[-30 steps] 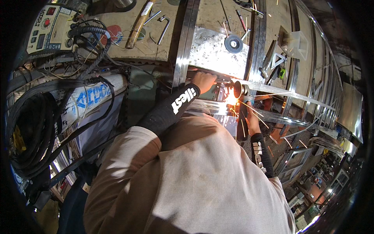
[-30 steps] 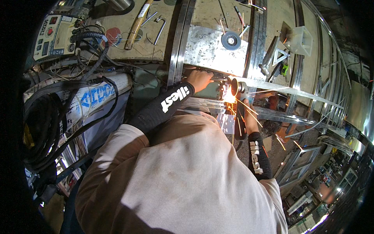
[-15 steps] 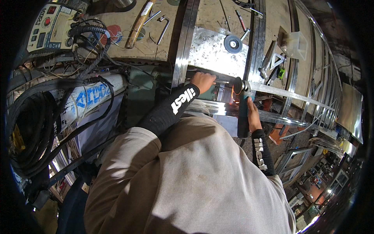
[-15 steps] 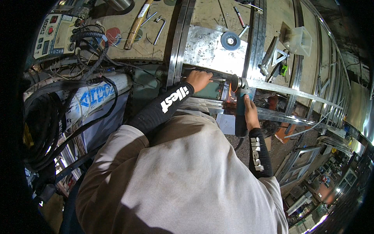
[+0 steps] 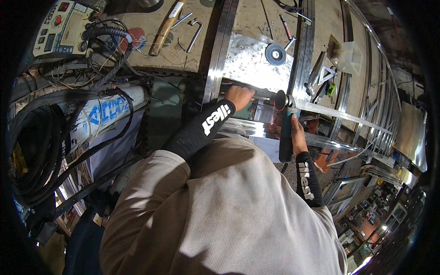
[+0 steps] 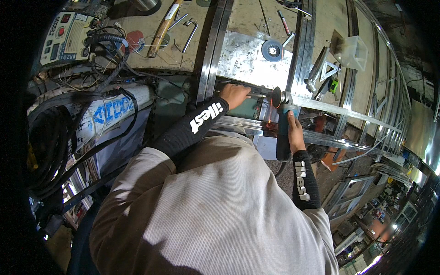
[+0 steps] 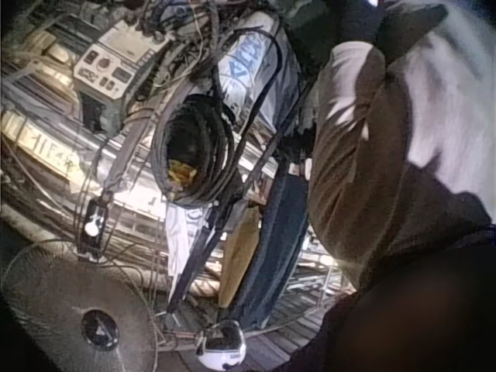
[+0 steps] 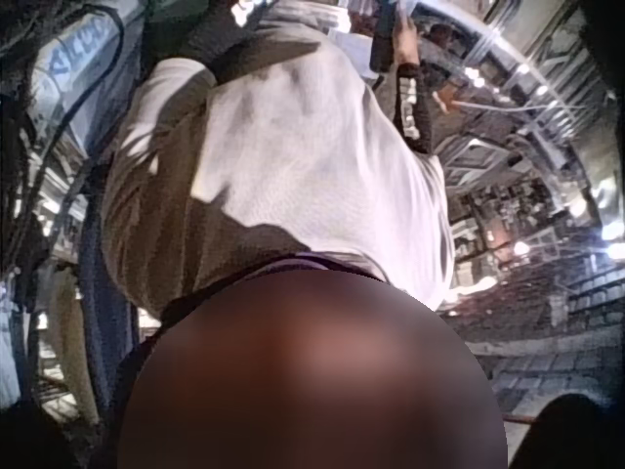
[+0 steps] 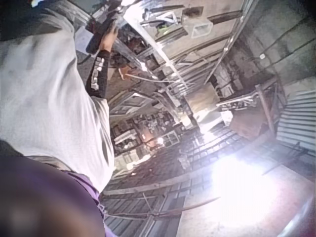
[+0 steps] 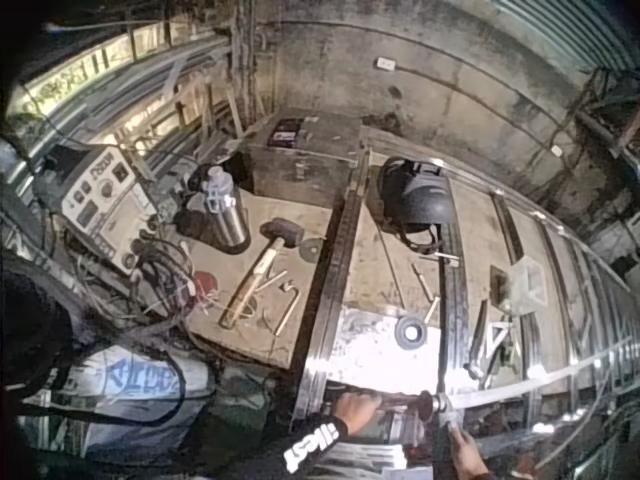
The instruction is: The person measures and marks a metal frame with a tape measure and marker, then uses an angle grinder to cut the metal, producing sparks. They also use a hammer to adjust the frame and a clamp to hold pieces in place.
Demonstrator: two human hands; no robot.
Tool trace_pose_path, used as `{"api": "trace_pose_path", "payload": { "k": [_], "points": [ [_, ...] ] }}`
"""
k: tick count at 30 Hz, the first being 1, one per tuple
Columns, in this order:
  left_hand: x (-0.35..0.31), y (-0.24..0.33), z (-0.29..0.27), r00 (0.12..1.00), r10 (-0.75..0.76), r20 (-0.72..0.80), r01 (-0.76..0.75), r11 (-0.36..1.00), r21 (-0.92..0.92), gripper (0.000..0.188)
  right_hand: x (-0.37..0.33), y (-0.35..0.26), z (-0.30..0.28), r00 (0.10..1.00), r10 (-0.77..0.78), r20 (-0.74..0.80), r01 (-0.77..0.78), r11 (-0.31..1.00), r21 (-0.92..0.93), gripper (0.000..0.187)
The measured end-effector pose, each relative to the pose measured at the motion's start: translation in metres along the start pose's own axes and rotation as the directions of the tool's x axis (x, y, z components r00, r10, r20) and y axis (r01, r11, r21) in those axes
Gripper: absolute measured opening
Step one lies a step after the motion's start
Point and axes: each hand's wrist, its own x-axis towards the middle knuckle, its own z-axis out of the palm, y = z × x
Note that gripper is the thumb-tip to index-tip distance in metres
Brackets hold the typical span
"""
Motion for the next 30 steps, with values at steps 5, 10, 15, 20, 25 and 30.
{"api": "trace_pose_path", "payload": {
  "k": [5,10,15,20,25,30],
  "points": [
    [0.001,0.000,0.002,1.000,-0.014,0.025,0.014,1.000,0.007,0.028,0.008,0.004,-0.002,0.999,0.025,0.037,-0.026,0.999,0.030,0.093],
    [0.002,-0.001,0.003,1.000,-0.010,0.029,0.009,1.000,0.005,0.028,0.004,-0.004,0.000,1.000,0.028,0.009,-0.028,0.999,0.029,0.096],
    [0.001,-0.002,0.003,1.000,0.007,0.000,-0.007,1.000,-0.005,0.028,0.000,-0.005,0.001,1.000,0.018,0.009,-0.018,1.000,0.025,0.096],
    [0.002,-0.002,0.000,1.000,0.014,-0.007,-0.014,1.000,-0.010,0.027,0.002,0.014,-0.006,0.997,0.069,0.025,-0.069,0.998,-0.009,0.092],
    [0.002,-0.002,-0.003,1.000,0.022,-0.007,-0.022,1.000,-0.018,0.027,-0.004,0.026,-0.010,0.994,0.076,0.081,-0.083,0.993,0.085,0.085],
    [0.001,-0.002,-0.003,0.999,0.027,-0.016,-0.027,0.999,-0.023,0.027,-0.011,0.027,-0.010,0.976,0.143,0.165,-0.171,0.969,0.177,0.077]
  ]
}}
